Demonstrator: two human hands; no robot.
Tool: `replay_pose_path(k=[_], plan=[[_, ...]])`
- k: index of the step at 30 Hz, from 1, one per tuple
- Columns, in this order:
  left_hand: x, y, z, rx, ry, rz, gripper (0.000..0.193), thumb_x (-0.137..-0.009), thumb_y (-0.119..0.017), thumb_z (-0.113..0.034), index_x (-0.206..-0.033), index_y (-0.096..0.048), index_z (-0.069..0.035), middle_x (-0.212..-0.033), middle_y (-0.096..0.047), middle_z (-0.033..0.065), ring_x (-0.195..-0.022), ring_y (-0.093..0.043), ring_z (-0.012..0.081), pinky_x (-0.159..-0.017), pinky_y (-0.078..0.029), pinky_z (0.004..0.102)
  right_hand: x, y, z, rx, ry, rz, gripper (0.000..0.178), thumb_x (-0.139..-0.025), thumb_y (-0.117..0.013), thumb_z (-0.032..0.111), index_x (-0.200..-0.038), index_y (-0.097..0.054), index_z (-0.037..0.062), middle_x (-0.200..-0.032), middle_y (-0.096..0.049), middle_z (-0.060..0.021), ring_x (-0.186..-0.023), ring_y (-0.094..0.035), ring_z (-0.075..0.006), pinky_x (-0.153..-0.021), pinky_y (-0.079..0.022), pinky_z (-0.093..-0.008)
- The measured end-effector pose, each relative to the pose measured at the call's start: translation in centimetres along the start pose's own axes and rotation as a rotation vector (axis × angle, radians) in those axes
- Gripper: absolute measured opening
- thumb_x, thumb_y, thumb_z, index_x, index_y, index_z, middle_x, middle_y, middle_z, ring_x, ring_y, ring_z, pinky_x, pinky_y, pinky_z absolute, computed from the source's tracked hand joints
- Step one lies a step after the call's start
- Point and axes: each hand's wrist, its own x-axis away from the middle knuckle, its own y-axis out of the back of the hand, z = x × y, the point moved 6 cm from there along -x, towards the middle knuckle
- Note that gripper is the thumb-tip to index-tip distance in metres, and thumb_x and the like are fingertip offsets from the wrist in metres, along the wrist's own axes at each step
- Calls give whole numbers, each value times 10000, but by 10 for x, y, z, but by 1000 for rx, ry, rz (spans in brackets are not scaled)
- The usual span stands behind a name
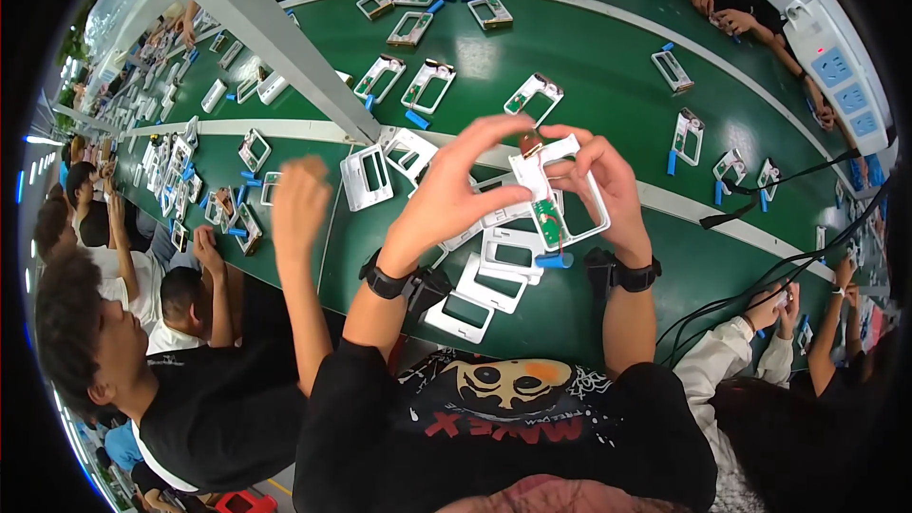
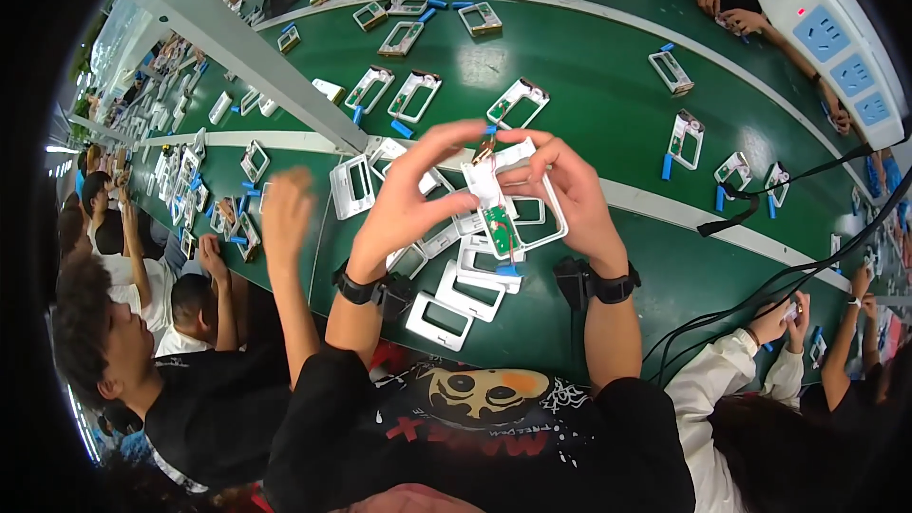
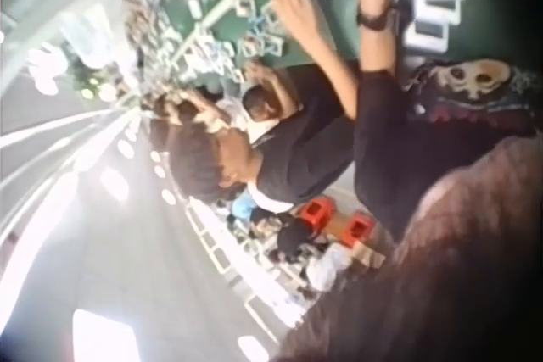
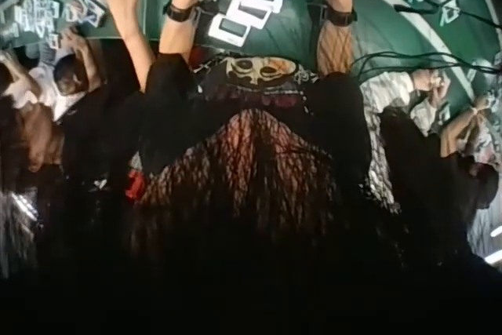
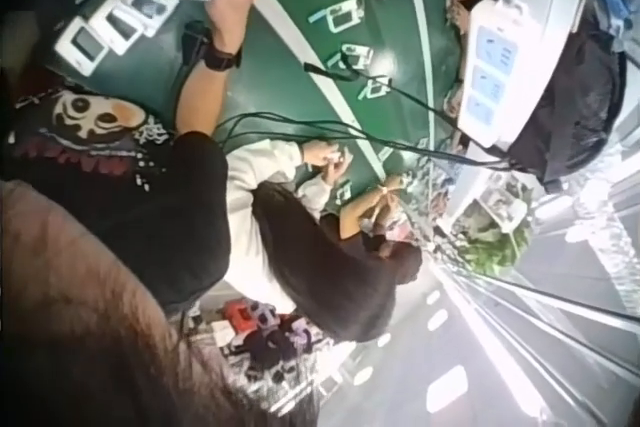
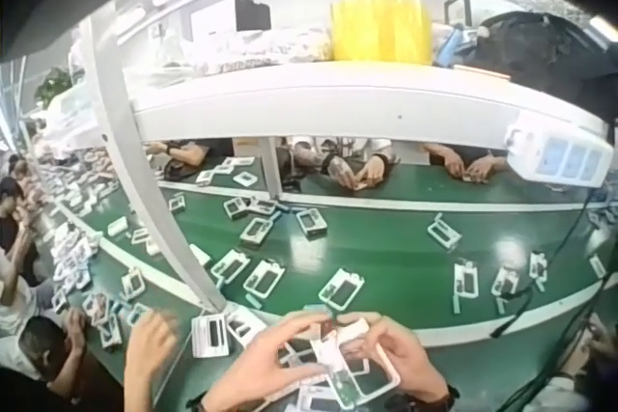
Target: Assembling small electronic components into plastic housings at a production line.
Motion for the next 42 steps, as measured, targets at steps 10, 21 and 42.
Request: replay_pose_path(k=[10, 21, 42], plan=[[-25, -7, 3, 590, 200, 24, 266, -892, -604, -31, -1115, -461, -10, -969, -577, 59, -885, -589, 120, -790, -475, 281, -21, -28, 14, -611, -236, -142, 446, -942, -594, 158, -1315, -408, 0, -1415, -394, -244, -1100, -629, -329, -875, -555, -397], [-16, 43, 18, 240, 119, -139, 257, -900, -612, -37, -1099, -449, -23, -927, -549, 40, -817, -587, 110, -734, -462, 243, -38, -46, -7, 176, -186, -303, 578, -799, -634, -54, -1345, -450, -12, -1265, -519, -161, -874, -674, -185, -702, -545, -267], [-150, 51, 97, 303, 157, -210, 200, -917, -547, -19, -1112, -523, 19, -862, -617, 31, -791, -563, 75, -707, -453, 229, -193, 56, 3, 786, 154, -187, 531, -638, -725, -43, -1153, -613, 26, -1312, -491, -114, -846, -654, -121, -733, -509, -251]])
